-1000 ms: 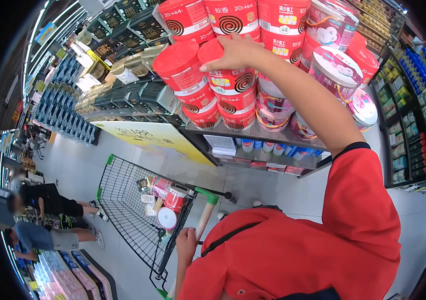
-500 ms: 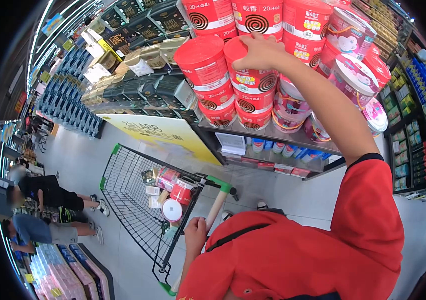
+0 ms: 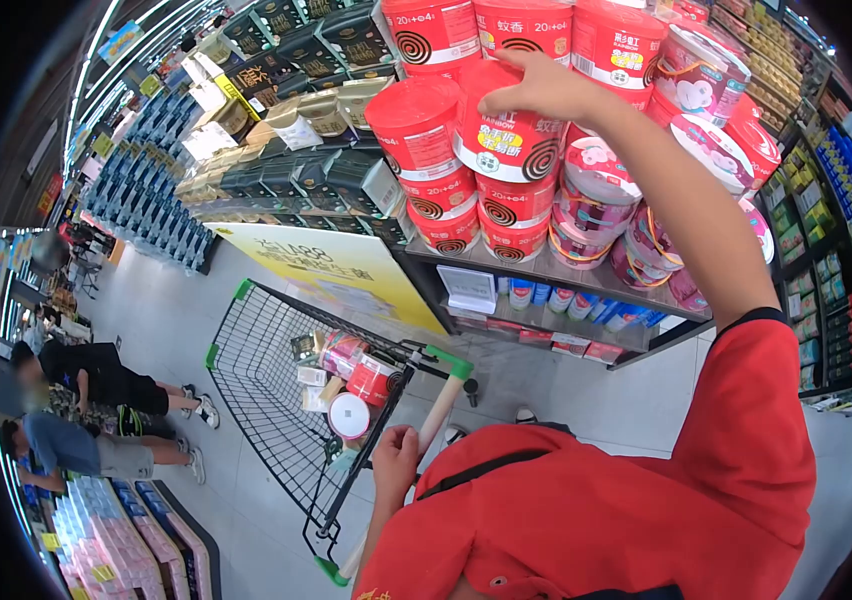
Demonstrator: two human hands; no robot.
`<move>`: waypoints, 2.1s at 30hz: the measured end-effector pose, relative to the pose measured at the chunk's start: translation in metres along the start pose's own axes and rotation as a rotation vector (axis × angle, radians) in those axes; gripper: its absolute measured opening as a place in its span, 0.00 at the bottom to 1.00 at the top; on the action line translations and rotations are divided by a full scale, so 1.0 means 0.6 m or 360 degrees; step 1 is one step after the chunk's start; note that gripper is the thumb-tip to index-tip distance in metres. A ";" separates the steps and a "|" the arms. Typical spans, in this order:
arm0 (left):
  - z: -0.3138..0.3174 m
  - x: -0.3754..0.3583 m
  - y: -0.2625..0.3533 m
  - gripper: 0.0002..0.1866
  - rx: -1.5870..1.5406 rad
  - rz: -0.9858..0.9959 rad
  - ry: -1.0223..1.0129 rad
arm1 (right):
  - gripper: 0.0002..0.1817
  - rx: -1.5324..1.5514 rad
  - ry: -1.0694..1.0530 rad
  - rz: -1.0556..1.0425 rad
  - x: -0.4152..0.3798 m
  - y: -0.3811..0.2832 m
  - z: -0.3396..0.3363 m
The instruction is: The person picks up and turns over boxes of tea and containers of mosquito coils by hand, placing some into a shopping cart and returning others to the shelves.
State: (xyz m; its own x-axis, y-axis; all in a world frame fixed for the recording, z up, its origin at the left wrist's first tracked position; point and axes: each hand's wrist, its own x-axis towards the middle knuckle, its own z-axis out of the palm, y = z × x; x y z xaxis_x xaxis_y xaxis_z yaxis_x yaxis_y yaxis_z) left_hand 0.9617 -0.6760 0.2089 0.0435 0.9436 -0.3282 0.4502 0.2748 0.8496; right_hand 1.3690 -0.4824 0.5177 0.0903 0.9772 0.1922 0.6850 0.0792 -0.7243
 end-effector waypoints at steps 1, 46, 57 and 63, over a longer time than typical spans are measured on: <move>0.000 0.002 -0.008 0.16 0.0090 0.0233 0.0115 | 0.51 -0.0002 -0.0003 -0.0004 -0.022 -0.028 -0.008; 0.047 -0.022 0.199 0.55 -0.0102 0.1614 0.0505 | 0.28 0.3159 -0.1008 0.0571 -0.277 0.091 0.394; 0.073 -0.024 0.190 0.55 -0.0276 0.1535 0.0410 | 0.32 0.3180 -0.1066 0.0505 -0.291 0.119 0.386; 0.071 -0.018 0.175 0.57 -0.0352 0.1462 0.0307 | 0.32 0.3157 -0.0993 0.0556 -0.295 0.123 0.392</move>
State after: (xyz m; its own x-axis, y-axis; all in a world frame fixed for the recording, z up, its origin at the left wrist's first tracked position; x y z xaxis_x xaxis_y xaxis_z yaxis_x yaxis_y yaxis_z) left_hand 1.0465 -0.6650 0.2840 0.1392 0.8164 0.5604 0.1345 -0.5763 0.8061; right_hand 1.2336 -0.6030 0.2743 -0.4705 0.8817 0.0360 -0.8414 -0.4360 -0.3193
